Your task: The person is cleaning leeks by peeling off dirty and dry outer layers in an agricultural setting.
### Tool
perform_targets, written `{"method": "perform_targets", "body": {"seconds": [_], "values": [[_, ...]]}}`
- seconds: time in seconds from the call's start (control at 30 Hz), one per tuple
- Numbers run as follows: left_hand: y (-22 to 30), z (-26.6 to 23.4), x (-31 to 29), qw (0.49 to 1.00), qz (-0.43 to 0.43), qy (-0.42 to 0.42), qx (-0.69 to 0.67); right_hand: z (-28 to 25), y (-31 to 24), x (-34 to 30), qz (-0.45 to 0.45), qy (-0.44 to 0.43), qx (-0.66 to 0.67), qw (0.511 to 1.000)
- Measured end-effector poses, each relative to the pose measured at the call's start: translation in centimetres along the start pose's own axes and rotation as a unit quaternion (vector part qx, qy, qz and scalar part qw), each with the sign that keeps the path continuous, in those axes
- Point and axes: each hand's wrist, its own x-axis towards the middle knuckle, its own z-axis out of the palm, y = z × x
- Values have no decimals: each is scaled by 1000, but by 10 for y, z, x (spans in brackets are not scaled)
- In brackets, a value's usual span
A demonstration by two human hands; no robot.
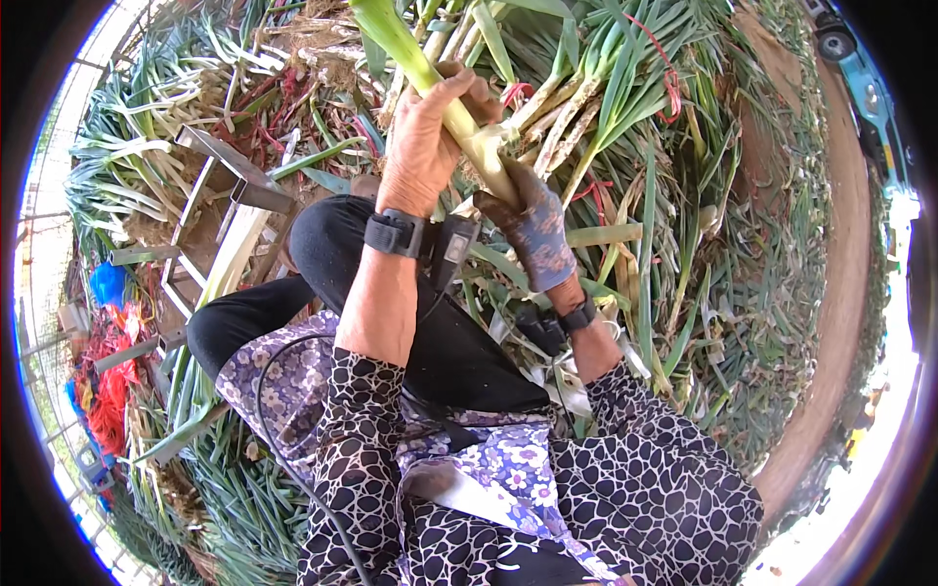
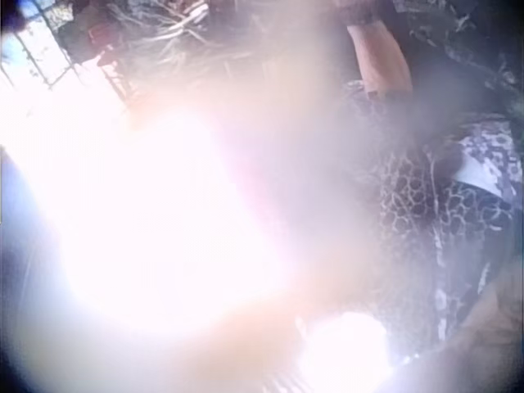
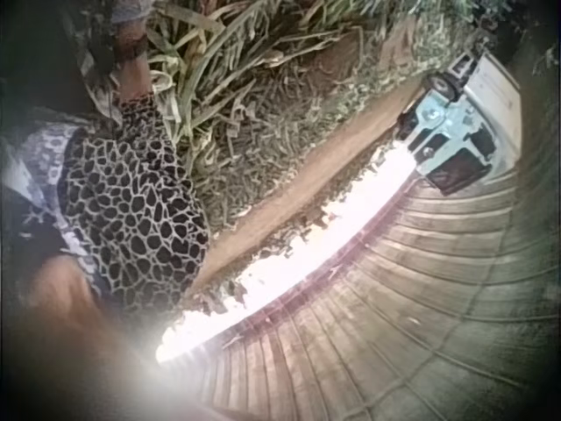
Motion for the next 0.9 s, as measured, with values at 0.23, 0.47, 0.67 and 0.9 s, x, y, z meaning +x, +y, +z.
{"method": "perform_targets", "body": {"seconds": [0.23, 0.47, 0.67, 0.9], "values": [[11, -7, 5, 996, -12, -78, 30, -38, -21, 69, -256, -8, -61, 965], [6, -18, 6, 991, -18, -107, 76, -44, 19, 31, -262, -241, -91, 930], [21, 1, -1, 992, -89, -69, -65, -53, 70, -126, -81, -355, -117, 924], [1, 4, -13, 983, -150, -72, -75, -54, 129, -239, 86, -383, -209, 896]]}}
